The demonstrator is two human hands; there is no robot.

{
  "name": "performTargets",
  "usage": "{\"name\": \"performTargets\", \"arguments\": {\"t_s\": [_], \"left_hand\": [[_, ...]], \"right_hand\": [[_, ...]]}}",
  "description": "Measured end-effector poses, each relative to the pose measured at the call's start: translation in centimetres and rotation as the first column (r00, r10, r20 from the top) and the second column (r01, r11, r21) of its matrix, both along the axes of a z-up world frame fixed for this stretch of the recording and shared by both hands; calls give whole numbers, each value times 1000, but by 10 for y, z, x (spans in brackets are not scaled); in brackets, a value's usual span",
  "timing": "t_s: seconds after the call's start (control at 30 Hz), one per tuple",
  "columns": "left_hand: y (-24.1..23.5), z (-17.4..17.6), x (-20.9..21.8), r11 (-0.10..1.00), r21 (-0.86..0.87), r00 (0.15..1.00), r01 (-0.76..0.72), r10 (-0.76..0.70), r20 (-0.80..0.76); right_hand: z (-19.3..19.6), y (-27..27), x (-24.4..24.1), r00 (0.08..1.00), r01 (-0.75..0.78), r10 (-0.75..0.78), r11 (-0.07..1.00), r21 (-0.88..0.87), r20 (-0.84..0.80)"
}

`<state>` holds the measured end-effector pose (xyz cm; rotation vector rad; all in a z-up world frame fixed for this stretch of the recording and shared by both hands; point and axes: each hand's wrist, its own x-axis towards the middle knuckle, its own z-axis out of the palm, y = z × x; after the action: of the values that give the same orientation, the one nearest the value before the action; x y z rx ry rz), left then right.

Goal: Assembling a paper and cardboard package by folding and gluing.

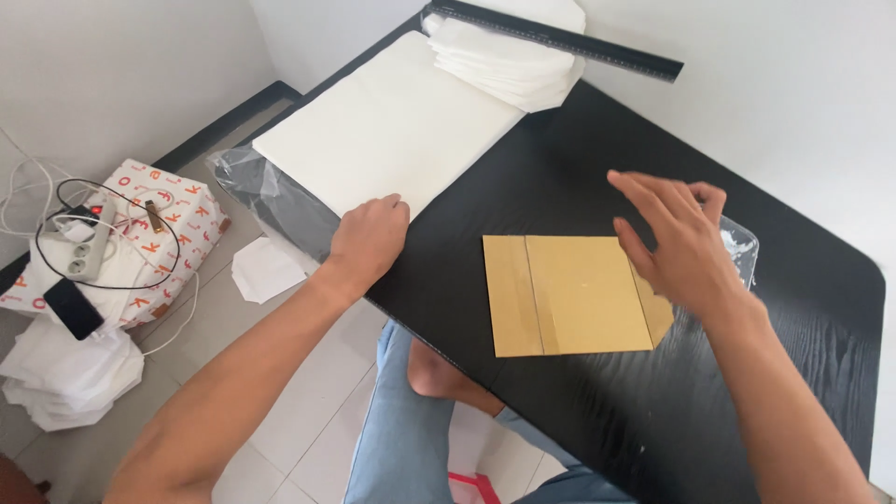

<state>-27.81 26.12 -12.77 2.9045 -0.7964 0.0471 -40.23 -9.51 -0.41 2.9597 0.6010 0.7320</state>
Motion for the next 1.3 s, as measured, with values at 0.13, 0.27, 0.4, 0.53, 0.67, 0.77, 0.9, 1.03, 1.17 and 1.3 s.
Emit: {"name": "performTargets", "arguments": {"t_s": [0.13,0.27,0.4,0.53,0.67,0.77,0.9,1.03,1.17,1.3], "left_hand": [[1,-7,-5,993,114,999,-5,-1,47],[14,-9,-2,988,150,999,-22,16,40],[31,-12,0,1000,7,997,25,-26,76],[37,-19,-11,997,-79,984,25,-10,179],[30,-32,-19,998,34,878,61,-70,473],[26,-33,-26,998,38,906,58,-69,417],[27,-7,-26,999,15,984,-48,45,175],[30,38,-18,970,-108,953,-220,190,-234],[30,62,-13,983,-28,920,-182,161,-357],[32,68,-11,996,8,945,-92,89,-314]], "right_hand": [[-17,12,-66,991,32,-1,973,230,-132],[-66,17,-123,988,-20,83,903,429,-127],[-100,23,-167,979,109,16,801,588,-203],[-119,32,-194,967,239,-112,700,673,-227],[-137,37,-203,947,296,-126,697,653,-295],[-141,40,-210,940,305,-156,783,542,-304],[-143,39,-206,971,191,-94,856,481,-218],[-139,43,-207,971,193,-94,853,485,-222],[-138,42,-209,976,166,-75,865,473,-205],[-138,44,-208,972,191,-99,861,472,-212]]}}
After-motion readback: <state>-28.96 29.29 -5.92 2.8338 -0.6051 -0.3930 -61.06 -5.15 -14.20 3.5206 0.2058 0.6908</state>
